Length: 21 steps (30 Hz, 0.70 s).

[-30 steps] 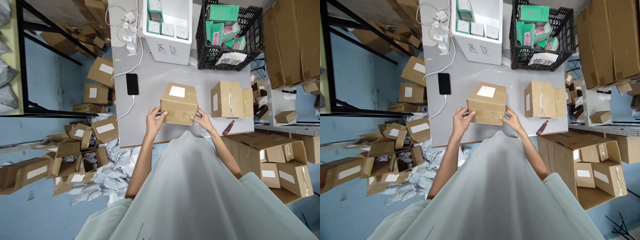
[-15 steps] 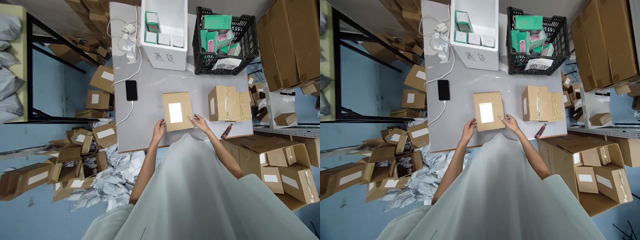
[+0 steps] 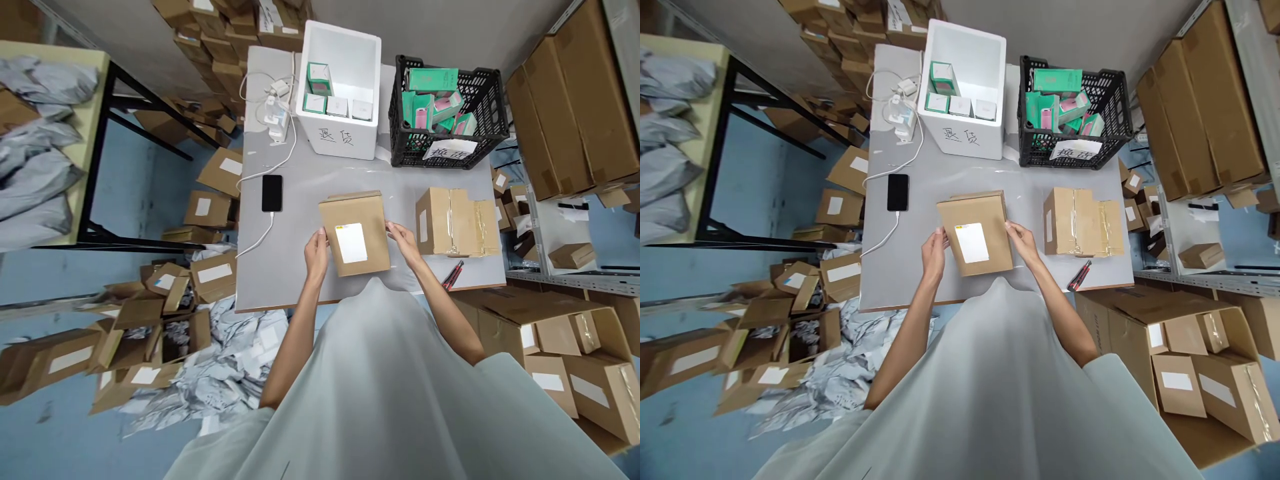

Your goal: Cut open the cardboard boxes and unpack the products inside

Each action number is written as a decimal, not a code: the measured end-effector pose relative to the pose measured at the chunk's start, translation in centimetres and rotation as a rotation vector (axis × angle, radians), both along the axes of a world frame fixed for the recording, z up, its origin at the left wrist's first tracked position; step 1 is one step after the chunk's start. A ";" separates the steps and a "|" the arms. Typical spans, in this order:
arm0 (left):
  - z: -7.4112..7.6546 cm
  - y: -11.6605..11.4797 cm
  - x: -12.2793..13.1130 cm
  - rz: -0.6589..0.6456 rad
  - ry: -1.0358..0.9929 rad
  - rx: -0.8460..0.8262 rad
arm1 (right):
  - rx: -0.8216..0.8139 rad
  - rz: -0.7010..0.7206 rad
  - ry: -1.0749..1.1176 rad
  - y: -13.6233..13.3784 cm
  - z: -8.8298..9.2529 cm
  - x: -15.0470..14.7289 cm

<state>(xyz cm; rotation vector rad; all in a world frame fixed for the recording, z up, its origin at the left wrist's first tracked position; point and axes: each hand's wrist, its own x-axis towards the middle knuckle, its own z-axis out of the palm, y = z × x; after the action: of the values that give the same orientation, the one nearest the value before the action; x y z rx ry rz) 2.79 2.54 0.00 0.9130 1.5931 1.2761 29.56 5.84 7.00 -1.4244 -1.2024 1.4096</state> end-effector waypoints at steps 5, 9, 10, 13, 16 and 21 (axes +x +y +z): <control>1.4 -3.2 0.7 0.149 -0.058 -0.068 | 0.069 -0.041 -0.067 -3.7 1.1 1.9; 0.3 -4.9 1.4 0.060 -0.050 -0.131 | -0.018 -0.076 -0.162 -5.8 -0.2 2.6; 0.0 -5.2 1.5 0.033 -0.034 -0.139 | -0.046 -0.089 -0.191 -6.1 -0.6 2.8; -0.5 -5.8 1.7 -0.036 0.064 -0.147 | -0.118 -0.105 -0.281 -6.3 -1.3 3.0; 0.0 -6.0 1.8 -0.051 0.124 -0.142 | -0.155 -0.106 -0.333 -5.9 -0.8 3.1; 2.4 -6.9 2.1 0.021 0.159 -0.034 | -0.130 -0.085 -0.354 -5.9 0.9 2.9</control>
<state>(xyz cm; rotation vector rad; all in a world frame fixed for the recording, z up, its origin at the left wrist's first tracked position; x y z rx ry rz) 4.88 -4.36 2.42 0.9993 1.7460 1.2123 32.50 -0.02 7.94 -1.8515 -1.2654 1.2287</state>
